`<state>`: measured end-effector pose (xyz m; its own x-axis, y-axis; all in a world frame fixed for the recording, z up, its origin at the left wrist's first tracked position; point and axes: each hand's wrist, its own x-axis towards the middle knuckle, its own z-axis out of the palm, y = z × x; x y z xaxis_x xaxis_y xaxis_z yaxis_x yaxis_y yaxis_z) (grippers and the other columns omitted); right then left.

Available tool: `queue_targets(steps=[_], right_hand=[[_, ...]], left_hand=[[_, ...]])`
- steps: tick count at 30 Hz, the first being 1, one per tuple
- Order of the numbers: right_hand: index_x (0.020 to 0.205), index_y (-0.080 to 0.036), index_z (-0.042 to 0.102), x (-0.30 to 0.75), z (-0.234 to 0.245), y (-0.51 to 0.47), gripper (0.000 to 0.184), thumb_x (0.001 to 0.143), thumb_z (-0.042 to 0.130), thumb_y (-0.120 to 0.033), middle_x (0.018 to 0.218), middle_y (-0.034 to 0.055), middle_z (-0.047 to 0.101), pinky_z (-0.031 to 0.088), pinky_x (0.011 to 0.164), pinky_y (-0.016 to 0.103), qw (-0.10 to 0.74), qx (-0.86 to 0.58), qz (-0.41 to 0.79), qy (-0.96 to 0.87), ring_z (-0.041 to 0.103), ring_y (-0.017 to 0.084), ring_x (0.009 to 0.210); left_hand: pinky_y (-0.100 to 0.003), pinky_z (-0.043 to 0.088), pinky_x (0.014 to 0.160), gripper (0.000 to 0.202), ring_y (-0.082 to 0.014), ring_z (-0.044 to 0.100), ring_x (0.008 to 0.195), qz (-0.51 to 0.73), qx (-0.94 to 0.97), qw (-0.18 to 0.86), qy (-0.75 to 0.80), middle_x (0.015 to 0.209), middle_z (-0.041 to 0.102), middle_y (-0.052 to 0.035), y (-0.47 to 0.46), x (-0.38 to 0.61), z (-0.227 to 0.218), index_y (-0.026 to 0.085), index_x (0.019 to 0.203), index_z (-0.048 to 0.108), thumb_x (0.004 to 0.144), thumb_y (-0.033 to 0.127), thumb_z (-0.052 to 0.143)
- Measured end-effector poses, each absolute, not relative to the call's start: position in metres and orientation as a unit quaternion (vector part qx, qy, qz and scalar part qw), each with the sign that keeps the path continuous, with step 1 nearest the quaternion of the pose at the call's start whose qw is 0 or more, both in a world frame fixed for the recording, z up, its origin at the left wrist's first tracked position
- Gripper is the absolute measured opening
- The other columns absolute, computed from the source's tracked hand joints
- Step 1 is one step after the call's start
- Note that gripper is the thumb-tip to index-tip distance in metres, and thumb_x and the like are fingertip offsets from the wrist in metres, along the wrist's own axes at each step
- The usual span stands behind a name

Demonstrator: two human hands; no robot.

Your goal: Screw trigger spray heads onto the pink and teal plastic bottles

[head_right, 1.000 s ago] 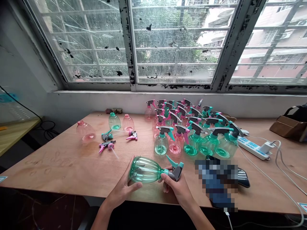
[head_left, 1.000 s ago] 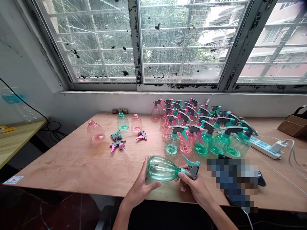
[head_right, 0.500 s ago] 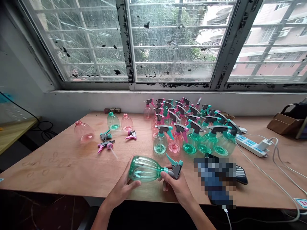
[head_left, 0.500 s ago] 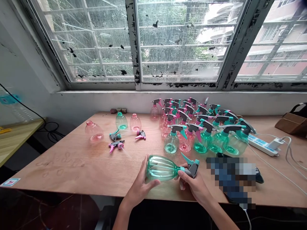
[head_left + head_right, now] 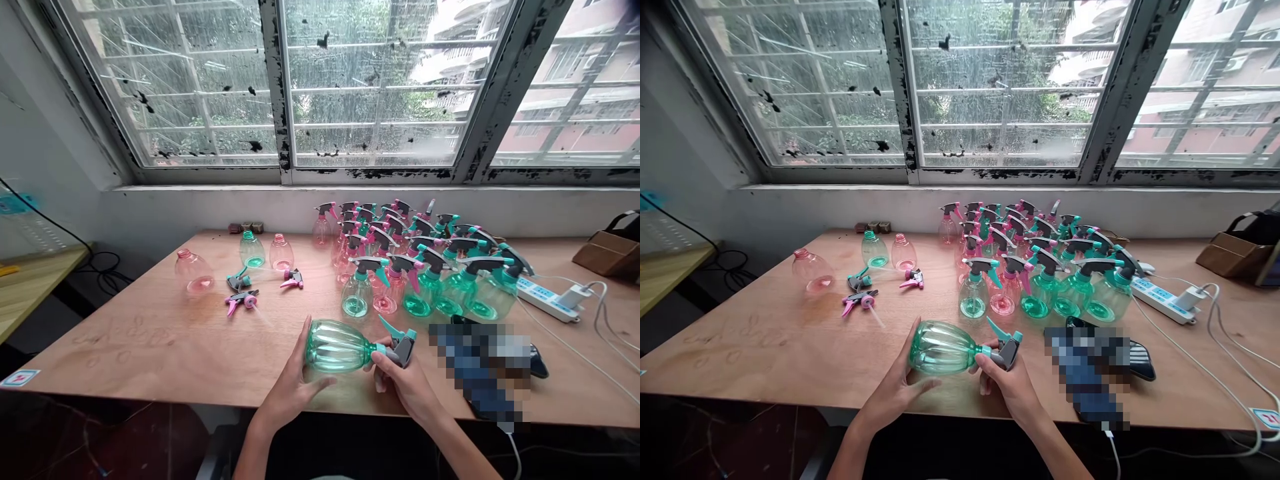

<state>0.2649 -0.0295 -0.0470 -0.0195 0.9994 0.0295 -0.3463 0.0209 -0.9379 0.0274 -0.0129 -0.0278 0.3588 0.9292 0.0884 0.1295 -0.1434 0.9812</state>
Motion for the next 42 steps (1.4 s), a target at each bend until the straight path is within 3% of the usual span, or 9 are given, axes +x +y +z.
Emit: queue_targets(steps=[6,16,19,22,25,30,34,37,42], right_hand=[[0.089,-0.021,0.057,0.2645,-0.0441,-0.0301,0.029,0.083,0.078,-0.040,0.067,0.0016,0.075,0.044,0.043,0.024,0.584,-0.389,0.576,-0.419,0.057,0.012,0.042],[0.091,-0.020,0.057,0.2644,-0.0465,-0.0283,0.029,0.084,0.078,-0.039,0.067,0.0014,0.074,0.045,0.043,0.023,0.585,-0.390,0.577,-0.416,0.057,0.011,0.043],[0.092,-0.020,0.058,0.2642,-0.0469,-0.0291,0.028,0.084,0.078,-0.038,0.067,0.0011,0.074,0.045,0.043,0.023,0.581,-0.388,0.577,-0.422,0.057,0.012,0.044],[0.094,-0.020,0.058,0.2644,-0.0475,-0.0293,0.029,0.084,0.079,-0.037,0.069,0.0015,0.074,0.046,0.044,0.023,0.578,-0.389,0.578,-0.425,0.057,0.012,0.044],[0.093,-0.020,0.058,0.2645,-0.0480,-0.0286,0.029,0.084,0.078,-0.038,0.067,0.0004,0.073,0.045,0.043,0.023,0.582,-0.388,0.576,-0.423,0.057,0.012,0.044],[0.093,-0.020,0.058,0.2649,-0.0492,-0.0281,0.027,0.085,0.077,-0.038,0.067,0.0007,0.073,0.046,0.043,0.023,0.576,-0.386,0.577,-0.432,0.058,0.012,0.045],[0.094,-0.020,0.058,0.2652,-0.0503,-0.0287,0.029,0.084,0.078,-0.038,0.068,0.0011,0.074,0.046,0.044,0.024,0.573,-0.387,0.578,-0.434,0.058,0.012,0.045],[0.095,-0.021,0.058,0.2652,-0.0505,-0.0289,0.029,0.085,0.078,-0.038,0.070,0.0011,0.075,0.046,0.045,0.024,0.571,-0.384,0.581,-0.435,0.058,0.012,0.045],[0.094,-0.021,0.056,0.2651,-0.0490,-0.0283,0.028,0.086,0.077,-0.038,0.069,-0.0003,0.074,0.045,0.045,0.024,0.569,-0.386,0.582,-0.434,0.057,0.011,0.045]], left_hand=[[-0.047,0.013,0.126,0.097,-0.0321,0.012,0.154,0.383,0.642,0.514,0.422,0.169,0.014,-0.0058,-0.0123,0.0257,-0.0300,0.030,0.159,0.010,0.085,0.040,0.073],[-0.049,0.014,0.125,0.095,-0.0291,0.011,0.155,0.394,0.649,0.516,0.397,0.170,0.007,0.0026,-0.0161,0.0260,-0.0263,0.045,0.155,0.007,0.087,0.031,0.072],[-0.051,0.016,0.125,0.104,-0.0318,0.014,0.154,0.399,0.629,0.541,0.391,0.169,0.014,-0.0028,-0.0153,0.0245,-0.0302,0.039,0.157,0.003,0.084,0.032,0.076],[-0.053,0.017,0.124,0.100,-0.0356,0.015,0.153,0.413,0.618,0.551,0.380,0.165,0.027,-0.0081,-0.0143,0.0243,-0.0322,0.031,0.159,0.010,0.083,0.035,0.076],[-0.054,0.017,0.124,0.101,-0.0373,0.019,0.152,0.413,0.623,0.545,0.378,0.162,0.034,-0.0090,-0.0143,0.0258,-0.0308,0.031,0.158,0.014,0.080,0.034,0.079],[-0.052,0.015,0.124,0.103,-0.0333,0.023,0.152,0.405,0.636,0.527,0.393,0.165,0.027,-0.0042,-0.0158,0.0274,-0.0291,0.040,0.157,0.005,0.083,0.030,0.077],[-0.052,0.012,0.125,0.107,-0.0329,0.014,0.154,0.405,0.627,0.540,0.389,0.168,0.017,-0.0040,-0.0161,0.0252,-0.0324,0.038,0.157,0.002,0.082,0.032,0.078],[-0.052,0.010,0.125,0.099,-0.0339,0.009,0.154,0.408,0.620,0.548,0.386,0.168,0.019,-0.0059,-0.0155,0.0242,-0.0340,0.032,0.158,0.009,0.085,0.035,0.075],[-0.050,0.015,0.125,0.103,-0.0327,0.014,0.154,0.397,0.623,0.551,0.388,0.168,0.017,-0.0053,-0.0147,0.0259,-0.0307,0.036,0.158,0.007,0.083,0.033,0.077]])
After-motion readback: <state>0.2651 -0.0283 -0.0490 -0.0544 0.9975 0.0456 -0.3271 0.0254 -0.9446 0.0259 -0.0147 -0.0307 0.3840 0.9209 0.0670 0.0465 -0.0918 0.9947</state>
